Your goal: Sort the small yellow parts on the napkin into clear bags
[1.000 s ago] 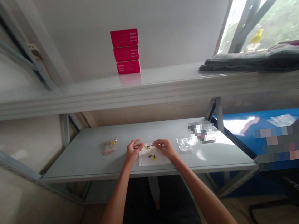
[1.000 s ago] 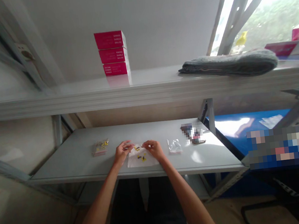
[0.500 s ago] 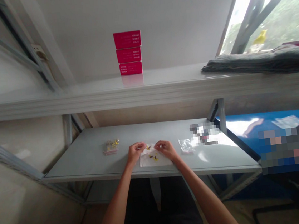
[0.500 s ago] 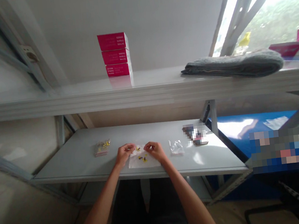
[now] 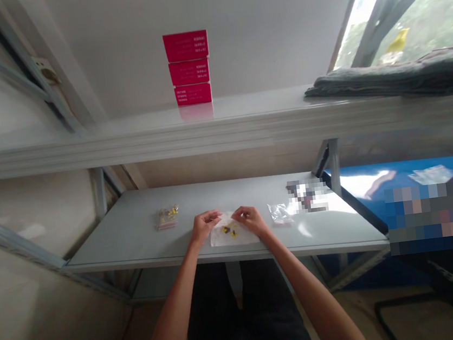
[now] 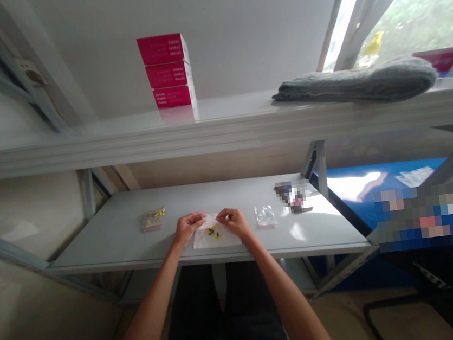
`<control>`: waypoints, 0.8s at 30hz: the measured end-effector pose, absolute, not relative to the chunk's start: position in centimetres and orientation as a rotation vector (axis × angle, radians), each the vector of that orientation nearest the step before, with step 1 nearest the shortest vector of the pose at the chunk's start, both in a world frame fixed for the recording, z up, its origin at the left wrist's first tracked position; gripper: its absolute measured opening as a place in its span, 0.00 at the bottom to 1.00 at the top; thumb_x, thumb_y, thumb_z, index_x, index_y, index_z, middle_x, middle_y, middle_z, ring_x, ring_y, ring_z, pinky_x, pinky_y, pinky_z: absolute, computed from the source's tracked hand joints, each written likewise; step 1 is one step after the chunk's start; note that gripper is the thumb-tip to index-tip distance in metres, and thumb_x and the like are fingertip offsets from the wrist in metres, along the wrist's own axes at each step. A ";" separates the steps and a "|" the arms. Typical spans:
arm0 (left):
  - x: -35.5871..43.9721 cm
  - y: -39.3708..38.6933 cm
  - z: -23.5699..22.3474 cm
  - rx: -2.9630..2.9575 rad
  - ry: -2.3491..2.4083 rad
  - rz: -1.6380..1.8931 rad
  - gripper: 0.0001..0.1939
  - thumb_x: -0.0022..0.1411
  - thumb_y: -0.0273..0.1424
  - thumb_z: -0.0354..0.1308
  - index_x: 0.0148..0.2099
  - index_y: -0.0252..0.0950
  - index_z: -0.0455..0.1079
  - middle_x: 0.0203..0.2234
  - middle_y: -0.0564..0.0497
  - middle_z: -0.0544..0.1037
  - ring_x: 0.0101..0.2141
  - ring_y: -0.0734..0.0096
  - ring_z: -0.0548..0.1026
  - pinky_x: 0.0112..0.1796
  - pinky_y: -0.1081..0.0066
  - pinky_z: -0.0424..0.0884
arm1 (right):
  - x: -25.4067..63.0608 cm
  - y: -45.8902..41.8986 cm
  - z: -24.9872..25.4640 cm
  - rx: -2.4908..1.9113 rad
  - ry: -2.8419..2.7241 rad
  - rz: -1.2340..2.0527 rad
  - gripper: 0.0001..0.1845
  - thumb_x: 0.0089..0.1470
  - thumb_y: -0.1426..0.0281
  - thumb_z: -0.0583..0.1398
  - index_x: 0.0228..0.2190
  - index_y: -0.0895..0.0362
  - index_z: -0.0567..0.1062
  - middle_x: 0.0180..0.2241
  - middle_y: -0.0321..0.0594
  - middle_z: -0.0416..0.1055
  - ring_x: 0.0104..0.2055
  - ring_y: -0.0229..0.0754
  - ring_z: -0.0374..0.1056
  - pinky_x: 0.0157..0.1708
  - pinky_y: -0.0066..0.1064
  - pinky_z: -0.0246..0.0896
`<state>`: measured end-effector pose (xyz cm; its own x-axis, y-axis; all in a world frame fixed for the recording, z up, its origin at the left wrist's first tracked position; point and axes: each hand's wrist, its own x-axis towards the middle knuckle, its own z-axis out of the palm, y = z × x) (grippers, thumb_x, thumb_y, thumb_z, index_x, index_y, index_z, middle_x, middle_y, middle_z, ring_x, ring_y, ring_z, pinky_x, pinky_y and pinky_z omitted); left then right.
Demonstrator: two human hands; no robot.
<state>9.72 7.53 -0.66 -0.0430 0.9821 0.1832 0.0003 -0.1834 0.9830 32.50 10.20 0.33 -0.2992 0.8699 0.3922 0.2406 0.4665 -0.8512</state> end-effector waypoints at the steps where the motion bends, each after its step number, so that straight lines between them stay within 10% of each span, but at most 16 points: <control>1: 9.7 7.6 -0.8 1.316 1.143 1.376 0.22 0.49 0.39 0.73 0.45 0.34 0.81 0.41 0.40 0.85 0.41 0.58 0.83 0.45 0.60 0.78 | 32.5 10.2 0.4 -0.944 -1.785 0.861 0.12 0.54 0.62 0.63 0.30 0.56 0.83 0.31 0.42 0.81 0.30 0.41 0.70 0.32 0.31 0.62; 13: 9.4 7.6 -0.6 1.359 1.350 1.536 0.14 0.55 0.38 0.65 0.41 0.36 0.80 0.33 0.45 0.84 0.33 0.62 0.81 0.37 0.65 0.76 | 39.3 7.7 1.1 -1.275 -1.294 0.443 0.19 0.59 0.58 0.59 0.44 0.57 0.80 0.30 0.44 0.80 0.30 0.45 0.70 0.33 0.34 0.63; 24: 6.5 6.0 1.5 1.922 2.092 1.496 0.14 0.59 0.22 0.53 0.41 0.36 0.79 0.44 0.39 0.80 0.53 0.49 0.73 0.57 0.53 0.64 | 45.1 6.6 -0.2 -1.542 -1.765 -0.299 0.21 0.64 0.64 0.56 0.53 0.57 0.79 0.51 0.52 0.74 0.52 0.55 0.65 0.52 0.47 0.59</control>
